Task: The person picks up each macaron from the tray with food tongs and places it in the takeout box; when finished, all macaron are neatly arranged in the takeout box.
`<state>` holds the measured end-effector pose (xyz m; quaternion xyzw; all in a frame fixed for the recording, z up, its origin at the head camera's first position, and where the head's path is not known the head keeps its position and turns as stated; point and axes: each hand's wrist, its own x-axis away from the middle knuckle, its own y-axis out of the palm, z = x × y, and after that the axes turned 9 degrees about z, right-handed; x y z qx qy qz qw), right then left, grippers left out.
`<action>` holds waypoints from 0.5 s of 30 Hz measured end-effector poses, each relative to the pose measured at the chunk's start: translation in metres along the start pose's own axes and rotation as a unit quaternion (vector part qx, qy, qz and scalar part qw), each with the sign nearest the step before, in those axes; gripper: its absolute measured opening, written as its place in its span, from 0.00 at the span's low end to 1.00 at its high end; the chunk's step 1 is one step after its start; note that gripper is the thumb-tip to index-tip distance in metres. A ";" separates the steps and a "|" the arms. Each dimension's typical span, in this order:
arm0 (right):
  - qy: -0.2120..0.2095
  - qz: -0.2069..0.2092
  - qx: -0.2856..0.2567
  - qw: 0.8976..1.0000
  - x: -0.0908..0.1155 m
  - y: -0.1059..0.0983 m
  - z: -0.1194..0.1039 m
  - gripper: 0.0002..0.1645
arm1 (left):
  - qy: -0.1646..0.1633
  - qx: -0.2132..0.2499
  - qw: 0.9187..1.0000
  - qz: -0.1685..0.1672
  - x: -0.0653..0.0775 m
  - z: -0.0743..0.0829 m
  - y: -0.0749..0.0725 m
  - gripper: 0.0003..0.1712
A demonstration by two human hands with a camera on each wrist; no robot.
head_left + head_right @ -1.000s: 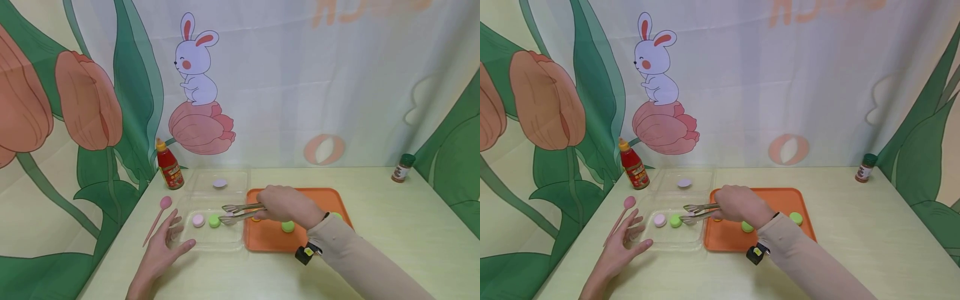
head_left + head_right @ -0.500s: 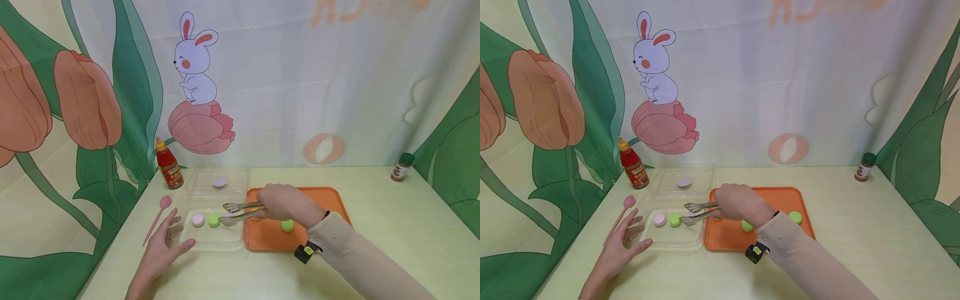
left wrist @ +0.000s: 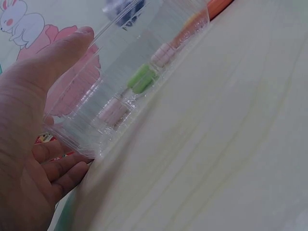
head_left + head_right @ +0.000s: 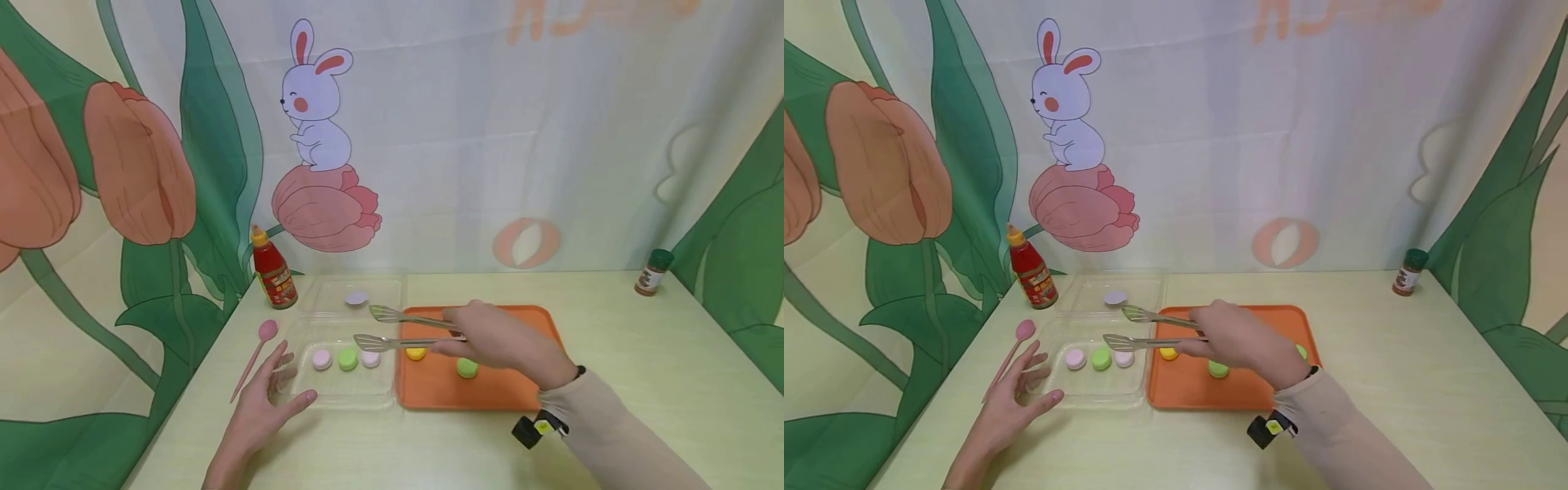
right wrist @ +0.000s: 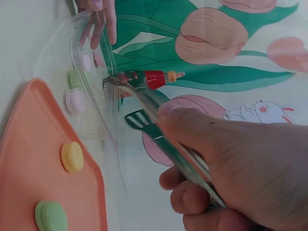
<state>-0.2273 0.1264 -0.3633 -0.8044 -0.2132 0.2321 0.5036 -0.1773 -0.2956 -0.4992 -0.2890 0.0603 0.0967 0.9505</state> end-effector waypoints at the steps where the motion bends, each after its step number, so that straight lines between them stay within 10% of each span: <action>1: 0.005 0.008 -0.007 1.000 0.003 -0.002 0.002 0.24 | 0.000 -0.001 1.000 0.000 0.000 0.000 0.000 0.66; 15: 0.066 0.109 -0.042 0.991 0.054 -0.024 0.038 0.27 | 0.003 0.013 1.000 -0.003 0.002 0.000 0.000 0.66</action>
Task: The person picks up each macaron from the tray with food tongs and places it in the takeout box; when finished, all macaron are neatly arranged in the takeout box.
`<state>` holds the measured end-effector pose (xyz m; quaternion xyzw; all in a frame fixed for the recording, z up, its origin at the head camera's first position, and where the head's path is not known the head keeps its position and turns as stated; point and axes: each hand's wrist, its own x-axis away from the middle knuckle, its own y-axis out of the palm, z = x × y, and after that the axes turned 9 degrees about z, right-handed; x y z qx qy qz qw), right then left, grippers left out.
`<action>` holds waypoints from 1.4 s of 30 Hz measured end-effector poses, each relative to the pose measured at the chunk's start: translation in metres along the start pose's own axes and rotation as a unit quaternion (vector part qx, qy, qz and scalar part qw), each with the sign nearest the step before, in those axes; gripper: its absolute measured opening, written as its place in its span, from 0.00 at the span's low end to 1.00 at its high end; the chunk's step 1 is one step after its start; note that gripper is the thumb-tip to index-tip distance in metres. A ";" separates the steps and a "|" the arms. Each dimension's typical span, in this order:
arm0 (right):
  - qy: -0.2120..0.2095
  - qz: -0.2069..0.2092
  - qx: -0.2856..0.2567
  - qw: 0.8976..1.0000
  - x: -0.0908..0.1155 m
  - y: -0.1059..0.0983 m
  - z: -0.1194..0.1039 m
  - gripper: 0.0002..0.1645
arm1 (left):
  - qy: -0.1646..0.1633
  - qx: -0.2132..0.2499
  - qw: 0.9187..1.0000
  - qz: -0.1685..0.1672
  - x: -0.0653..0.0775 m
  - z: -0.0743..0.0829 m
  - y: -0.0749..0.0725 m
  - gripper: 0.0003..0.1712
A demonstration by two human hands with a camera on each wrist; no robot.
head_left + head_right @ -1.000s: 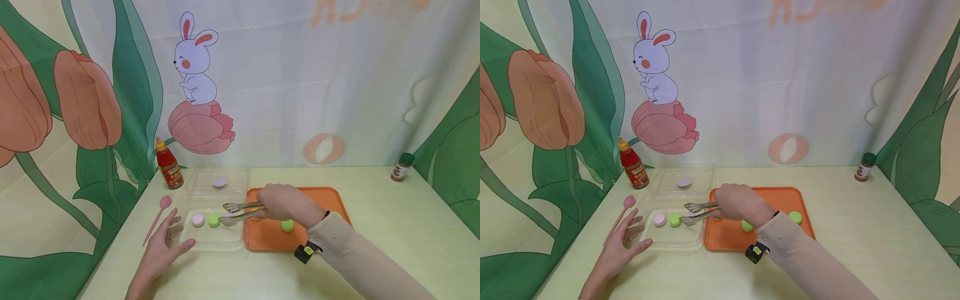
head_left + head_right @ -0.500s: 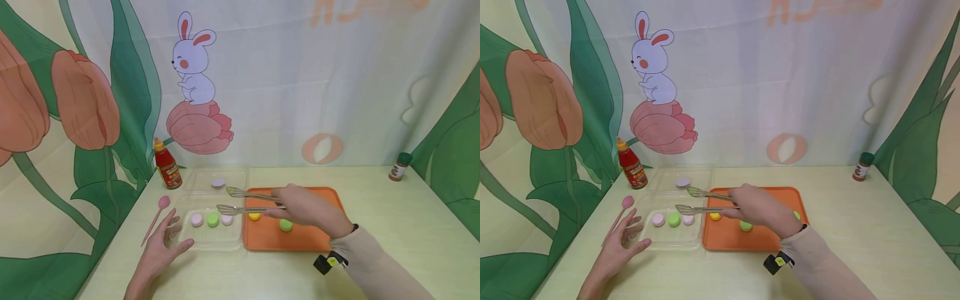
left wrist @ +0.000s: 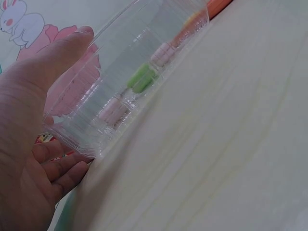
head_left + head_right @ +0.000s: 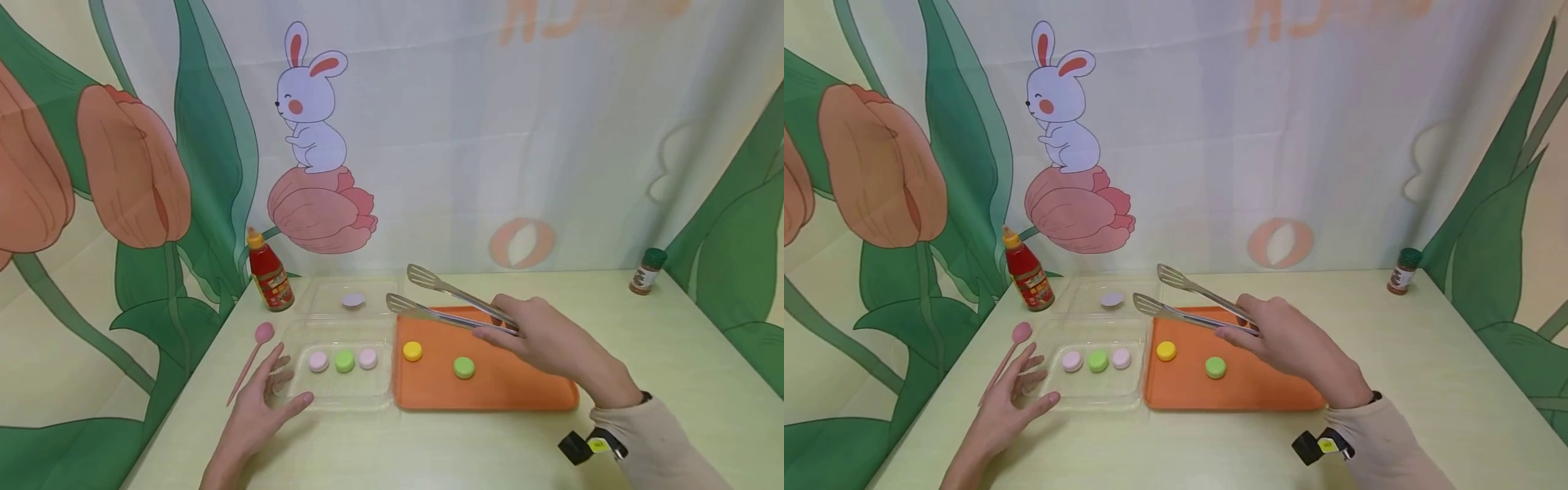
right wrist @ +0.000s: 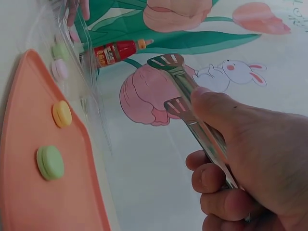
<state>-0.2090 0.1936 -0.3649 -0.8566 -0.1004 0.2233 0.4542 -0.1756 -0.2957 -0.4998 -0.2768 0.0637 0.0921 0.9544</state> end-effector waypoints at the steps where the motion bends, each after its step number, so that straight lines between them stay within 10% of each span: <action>1: 0.001 0.005 0.000 1.000 0.002 -0.001 0.003 0.27 | 0.001 0.002 1.000 0.001 0.000 0.000 0.000 0.66; 42: 0.070 -0.034 -0.017 0.997 0.101 0.039 0.088 0.19 | -0.006 -0.003 1.000 0.000 0.001 0.001 -0.001 0.65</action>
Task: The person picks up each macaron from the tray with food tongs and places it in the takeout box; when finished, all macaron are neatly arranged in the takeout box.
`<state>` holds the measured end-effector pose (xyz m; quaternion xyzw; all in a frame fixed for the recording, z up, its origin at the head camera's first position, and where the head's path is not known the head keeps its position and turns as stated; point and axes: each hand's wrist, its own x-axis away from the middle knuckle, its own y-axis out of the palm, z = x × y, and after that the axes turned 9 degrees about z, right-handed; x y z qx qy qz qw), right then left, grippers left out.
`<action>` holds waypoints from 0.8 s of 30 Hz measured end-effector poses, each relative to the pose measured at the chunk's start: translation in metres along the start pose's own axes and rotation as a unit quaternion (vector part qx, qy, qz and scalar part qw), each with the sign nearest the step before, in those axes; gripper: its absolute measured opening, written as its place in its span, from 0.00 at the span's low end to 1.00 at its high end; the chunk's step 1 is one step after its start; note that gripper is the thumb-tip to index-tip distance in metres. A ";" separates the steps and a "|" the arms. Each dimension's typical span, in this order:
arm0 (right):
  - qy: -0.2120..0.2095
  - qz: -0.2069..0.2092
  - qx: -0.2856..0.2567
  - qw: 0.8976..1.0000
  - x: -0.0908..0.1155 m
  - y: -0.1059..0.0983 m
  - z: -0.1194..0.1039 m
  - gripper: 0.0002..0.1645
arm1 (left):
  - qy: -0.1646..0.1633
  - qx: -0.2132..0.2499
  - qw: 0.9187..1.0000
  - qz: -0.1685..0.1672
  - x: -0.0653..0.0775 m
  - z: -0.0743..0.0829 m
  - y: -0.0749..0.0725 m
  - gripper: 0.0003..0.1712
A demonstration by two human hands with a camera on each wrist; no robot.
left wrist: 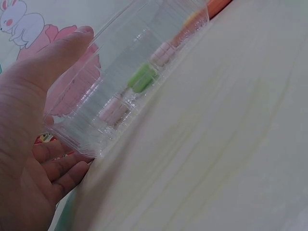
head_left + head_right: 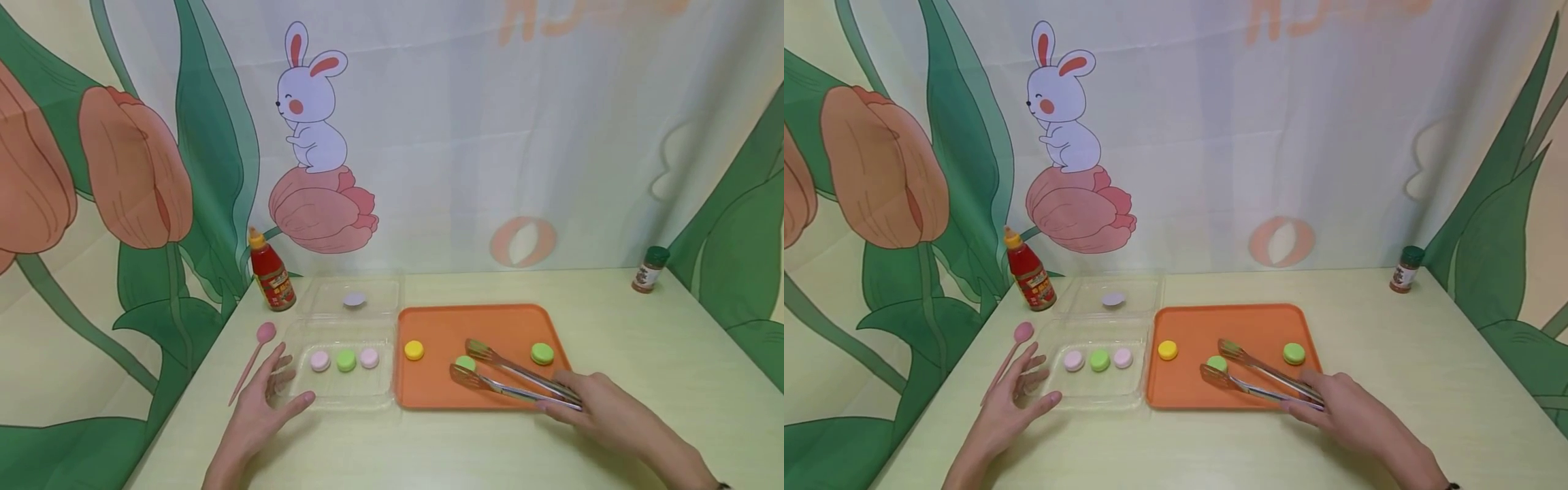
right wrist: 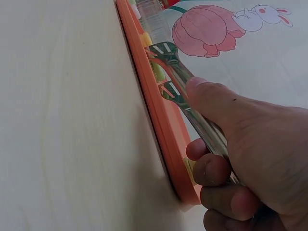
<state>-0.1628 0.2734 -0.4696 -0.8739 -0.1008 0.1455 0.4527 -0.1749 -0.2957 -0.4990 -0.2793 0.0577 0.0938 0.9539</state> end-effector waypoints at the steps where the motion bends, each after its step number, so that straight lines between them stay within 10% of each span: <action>1: -0.002 0.001 0.001 1.000 0.000 0.000 0.000 0.19 | 0.000 0.001 1.000 0.000 0.000 0.000 0.000 0.65; 24: -0.049 0.019 0.018 0.998 -0.006 -0.002 -0.005 0.14 | -0.004 0.002 1.000 0.001 0.000 0.002 0.000 0.65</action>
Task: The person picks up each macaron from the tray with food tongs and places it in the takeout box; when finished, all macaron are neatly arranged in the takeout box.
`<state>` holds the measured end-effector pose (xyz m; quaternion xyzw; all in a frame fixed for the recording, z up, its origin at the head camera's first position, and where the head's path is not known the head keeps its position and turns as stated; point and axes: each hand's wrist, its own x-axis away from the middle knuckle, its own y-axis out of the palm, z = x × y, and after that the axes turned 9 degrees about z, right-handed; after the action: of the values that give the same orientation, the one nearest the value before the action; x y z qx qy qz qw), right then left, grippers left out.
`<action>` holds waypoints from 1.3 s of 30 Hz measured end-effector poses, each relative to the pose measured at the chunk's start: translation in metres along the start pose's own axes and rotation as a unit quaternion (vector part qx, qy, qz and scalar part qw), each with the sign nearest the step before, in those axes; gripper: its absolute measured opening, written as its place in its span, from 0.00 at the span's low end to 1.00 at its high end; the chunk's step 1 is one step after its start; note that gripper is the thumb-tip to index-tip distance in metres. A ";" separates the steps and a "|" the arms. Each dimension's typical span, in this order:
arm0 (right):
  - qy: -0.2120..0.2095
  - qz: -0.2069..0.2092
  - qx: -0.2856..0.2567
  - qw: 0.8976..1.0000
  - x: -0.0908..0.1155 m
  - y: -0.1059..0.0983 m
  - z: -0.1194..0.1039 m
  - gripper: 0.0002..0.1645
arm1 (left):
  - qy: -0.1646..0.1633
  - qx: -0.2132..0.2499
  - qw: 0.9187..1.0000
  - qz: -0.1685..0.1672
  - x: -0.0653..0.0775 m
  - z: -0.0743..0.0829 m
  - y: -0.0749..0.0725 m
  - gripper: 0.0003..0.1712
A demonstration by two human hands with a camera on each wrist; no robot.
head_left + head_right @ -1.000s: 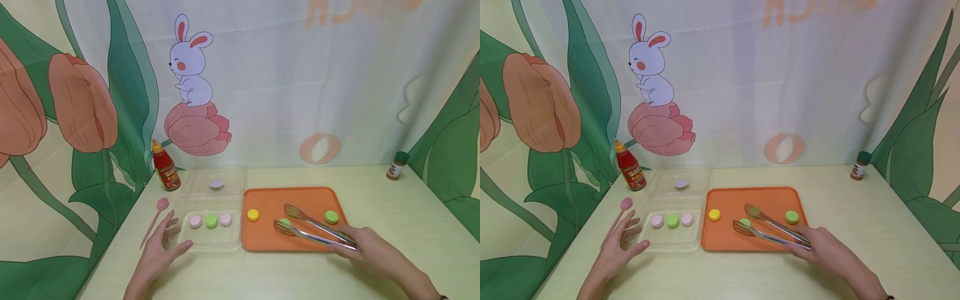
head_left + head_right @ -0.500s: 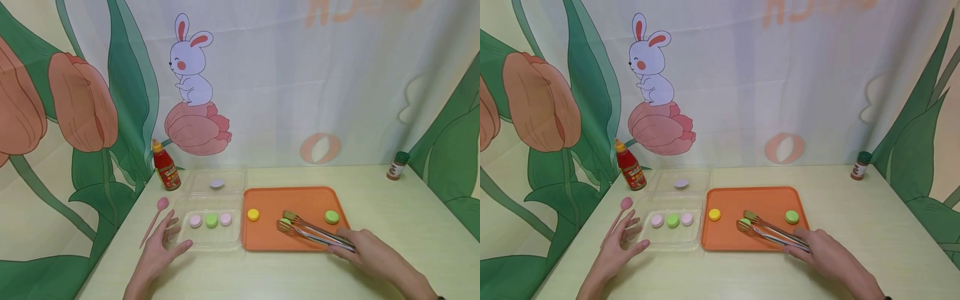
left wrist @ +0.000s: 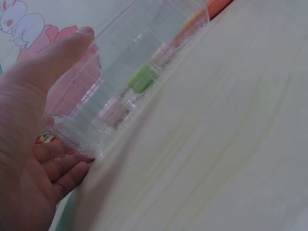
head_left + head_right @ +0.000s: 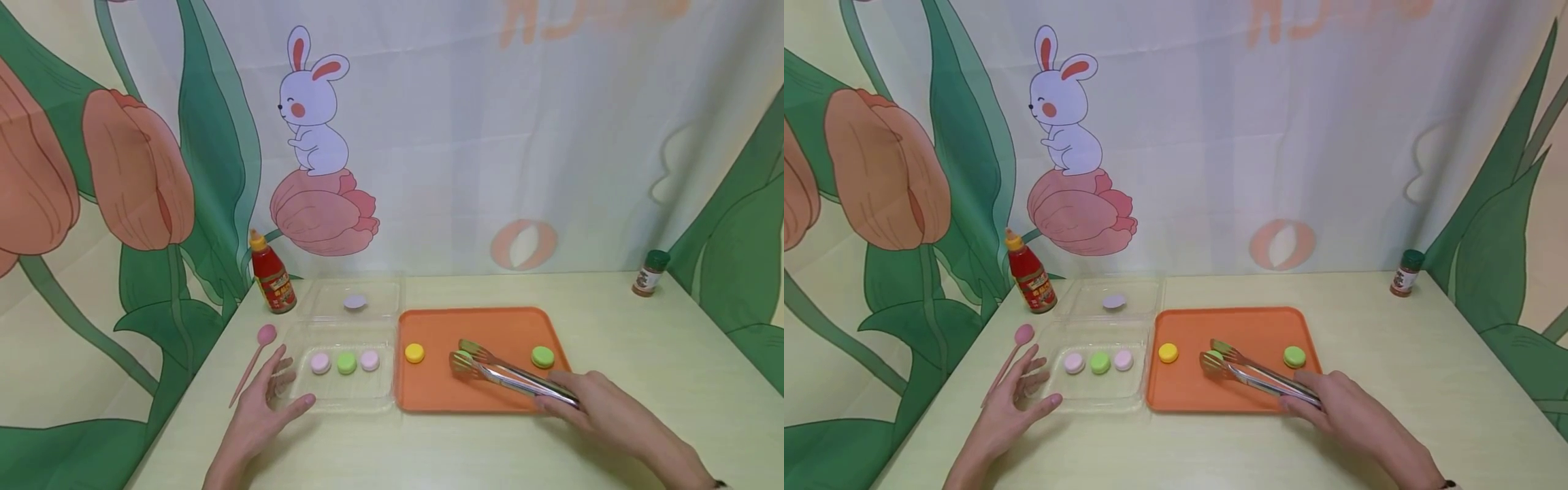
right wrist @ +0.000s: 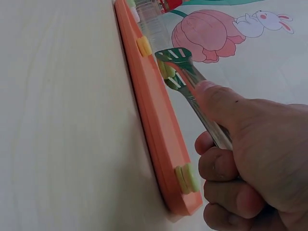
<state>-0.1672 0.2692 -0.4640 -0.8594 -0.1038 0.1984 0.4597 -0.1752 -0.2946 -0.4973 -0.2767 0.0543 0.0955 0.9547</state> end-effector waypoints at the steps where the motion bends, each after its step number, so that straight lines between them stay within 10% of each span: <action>1: -0.006 0.005 -0.001 1.000 -0.002 -0.001 -0.001 0.13 | 0.000 -0.001 1.000 0.000 0.000 0.000 0.000 0.65; 17: -0.068 0.017 -0.043 0.997 -0.047 0.000 -0.051 0.14 | 0.007 -0.001 1.000 0.000 0.000 -0.002 0.000 0.66; 39: -0.133 -0.056 -0.011 0.989 -0.113 0.060 -0.131 0.20 | 0.002 -0.009 1.000 0.002 -0.001 -0.002 -0.001 0.67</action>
<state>-0.2123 0.0974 -0.4210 -0.8233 -0.2144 0.2837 0.4424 -0.1759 -0.2963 -0.4984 -0.2853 0.0563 0.0976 0.9518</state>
